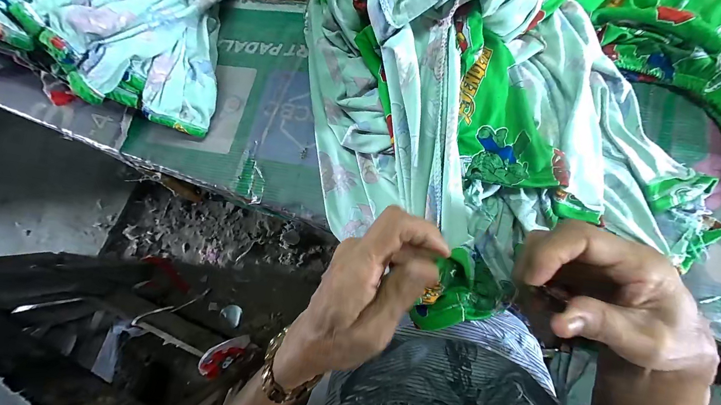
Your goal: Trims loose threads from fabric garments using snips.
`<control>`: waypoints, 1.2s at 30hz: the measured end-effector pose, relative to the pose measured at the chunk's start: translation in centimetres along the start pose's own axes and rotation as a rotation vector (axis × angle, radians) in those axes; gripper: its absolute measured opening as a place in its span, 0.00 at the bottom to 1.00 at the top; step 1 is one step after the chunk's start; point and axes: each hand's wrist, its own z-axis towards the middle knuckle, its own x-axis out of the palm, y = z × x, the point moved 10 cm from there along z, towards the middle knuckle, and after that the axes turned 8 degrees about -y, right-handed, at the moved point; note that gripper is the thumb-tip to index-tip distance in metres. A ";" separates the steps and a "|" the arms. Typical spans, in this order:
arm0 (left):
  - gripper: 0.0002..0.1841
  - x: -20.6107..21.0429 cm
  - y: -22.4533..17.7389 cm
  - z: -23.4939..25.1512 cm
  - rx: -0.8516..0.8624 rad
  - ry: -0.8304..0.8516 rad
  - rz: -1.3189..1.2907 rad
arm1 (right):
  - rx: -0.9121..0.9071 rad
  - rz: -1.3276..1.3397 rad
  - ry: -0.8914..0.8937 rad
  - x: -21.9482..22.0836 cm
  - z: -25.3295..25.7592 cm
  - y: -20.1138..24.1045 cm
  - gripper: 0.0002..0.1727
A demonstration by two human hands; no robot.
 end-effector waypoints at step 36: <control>0.07 5.1 -2.6 6.3 0.475 0.338 0.713 | -0.388 -1.065 -0.405 -0.6 1.7 4.6 0.13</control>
